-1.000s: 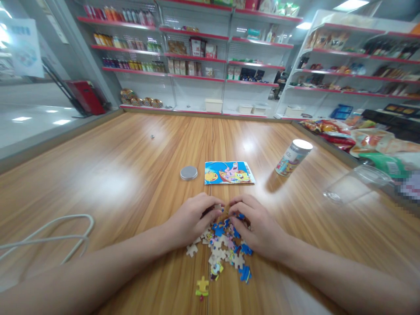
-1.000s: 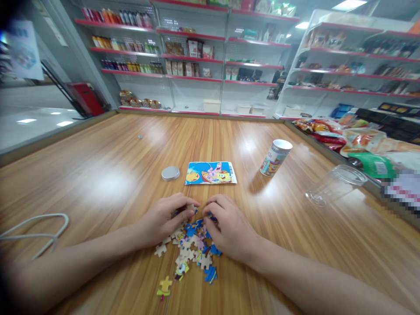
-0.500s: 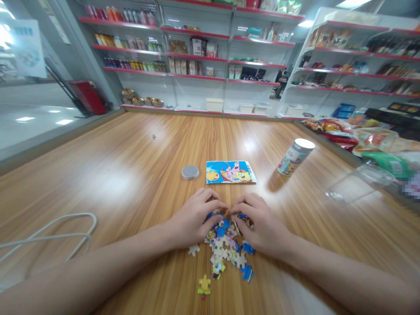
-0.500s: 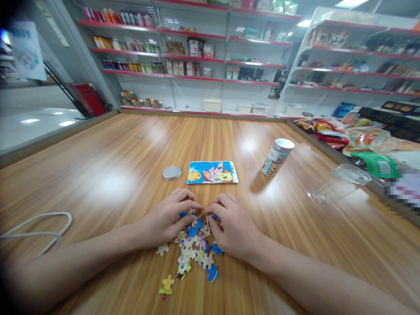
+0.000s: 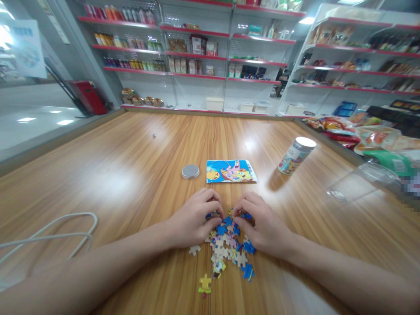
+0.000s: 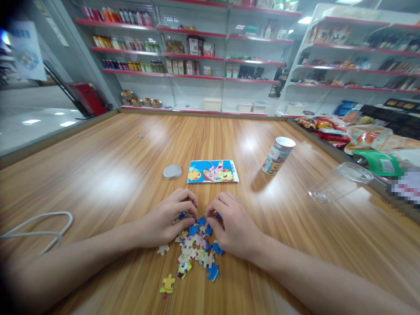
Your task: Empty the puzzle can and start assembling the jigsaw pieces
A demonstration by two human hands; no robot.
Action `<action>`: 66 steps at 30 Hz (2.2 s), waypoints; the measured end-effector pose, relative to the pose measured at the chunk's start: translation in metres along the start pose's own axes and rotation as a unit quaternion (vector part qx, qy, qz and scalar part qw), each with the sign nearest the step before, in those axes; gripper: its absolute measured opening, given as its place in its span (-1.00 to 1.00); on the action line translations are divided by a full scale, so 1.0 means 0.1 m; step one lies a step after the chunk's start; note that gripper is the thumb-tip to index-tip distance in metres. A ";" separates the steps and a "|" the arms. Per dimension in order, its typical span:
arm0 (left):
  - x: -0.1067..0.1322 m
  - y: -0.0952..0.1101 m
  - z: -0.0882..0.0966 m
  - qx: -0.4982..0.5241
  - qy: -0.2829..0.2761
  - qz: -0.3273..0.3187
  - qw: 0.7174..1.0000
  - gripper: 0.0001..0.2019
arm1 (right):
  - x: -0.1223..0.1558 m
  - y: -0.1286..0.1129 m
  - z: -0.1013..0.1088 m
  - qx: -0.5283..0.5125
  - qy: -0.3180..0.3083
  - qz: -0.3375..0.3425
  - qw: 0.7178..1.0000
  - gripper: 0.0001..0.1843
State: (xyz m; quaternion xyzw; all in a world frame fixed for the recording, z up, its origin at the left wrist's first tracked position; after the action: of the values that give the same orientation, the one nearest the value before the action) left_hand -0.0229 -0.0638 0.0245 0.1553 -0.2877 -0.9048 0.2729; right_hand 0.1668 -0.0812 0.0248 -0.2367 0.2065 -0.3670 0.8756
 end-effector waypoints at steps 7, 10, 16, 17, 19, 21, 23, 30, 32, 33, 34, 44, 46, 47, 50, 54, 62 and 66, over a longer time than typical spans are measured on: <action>0.01 -0.09 0.01 0.044 0.113 -0.046 0.992 -0.85 | 0.01 -0.08 0.02 0.023 0.005 0.056 0.998 -0.91; 0.01 -0.08 0.00 0.019 0.093 -0.043 0.995 -0.85 | 0.01 -0.10 0.04 0.021 -0.002 0.064 0.998 -0.94; 0.02 -0.07 -0.01 -0.032 0.047 0.004 0.998 -0.76 | 0.00 0.11 0.11 0.095 0.059 -0.091 0.990 -0.87; 0.02 -0.09 0.00 -0.036 0.053 0.022 0.998 -0.76 | 0.00 0.15 0.11 0.106 0.049 -0.114 0.987 -0.89; 0.01 -0.13 0.00 -0.050 0.060 0.059 0.995 -0.80 | -0.01 0.19 0.09 0.114 0.030 -0.137 0.984 -0.96; 0.00 -0.15 0.00 -0.062 0.057 0.080 0.993 -0.85 | -0.01 0.20 0.08 0.114 0.023 -0.141 0.983 -0.96; 0.00 -0.15 0.01 -0.070 0.053 0.088 0.992 -0.87 | -0.01 0.19 0.08 0.113 0.021 -0.137 0.984 -0.94; 0.00 -0.14 0.01 -0.080 0.041 0.109 0.990 -0.91 | 0.00 0.15 0.09 0.067 0.055 -0.094 0.992 -0.90; 0.00 -0.13 0.02 -0.079 0.043 0.112 0.990 -0.87 | 0.00 0.14 0.10 0.078 0.068 -0.081 0.991 -0.90; 0.00 -0.12 0.02 -0.081 0.043 0.113 0.989 -0.86 | 0.00 0.14 0.10 0.085 0.065 -0.077 0.991 -0.90; 0.00 -0.11 0.02 -0.086 0.043 0.113 0.989 -0.87 | 0.00 0.13 0.10 0.092 0.058 -0.074 0.991 -0.89; 0.02 -0.06 0.04 -0.133 0.020 0.118 0.984 -0.94 | -0.01 -0.05 -0.01 0.069 -0.034 0.035 0.996 -0.87; 0.02 -0.08 0.04 -0.130 0.018 0.121 0.984 -0.96 | -0.02 -0.02 -0.03 0.059 -0.031 0.026 0.997 -0.98; 0.02 -0.08 0.04 -0.128 0.016 0.122 0.984 -0.97 | -0.02 0.01 -0.04 0.052 -0.024 0.023 0.998 -0.97; 0.01 -0.09 0.03 -0.120 0.010 0.121 0.985 -0.99 | -0.03 0.06 -0.03 0.027 -0.003 0.023 0.999 -0.89; 0.01 -0.10 0.02 -0.110 0.012 0.114 0.987 -0.99 | -0.02 0.03 0.05 0.009 0.044 0.049 0.998 -0.87; 0.01 -0.14 0.02 -0.100 0.045 0.096 0.989 -0.91 | 0.03 -0.15 0.09 0.042 0.022 0.116 0.992 -0.92; 0.01 -0.16 0.02 -0.100 0.062 0.090 0.989 -0.84 | 0.01 -0.17 -0.01 0.062 -0.065 0.102 0.991 -0.86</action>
State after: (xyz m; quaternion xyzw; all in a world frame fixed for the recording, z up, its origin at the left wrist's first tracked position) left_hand -0.0310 -0.0526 0.0159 0.1566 -0.1914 -0.8895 0.3843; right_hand 0.1577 -0.0925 0.0330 -0.1833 0.1498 -0.2716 0.9329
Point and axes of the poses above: each hand's wrist, its own x-axis away from the middle knuckle, its own z-axis out of the back of the hand, y = z × x, the point moved 4 cm from there along -x, towards the middle knuckle, and after that the axes turned 14 degrees about -y, right-handed, at the moved point
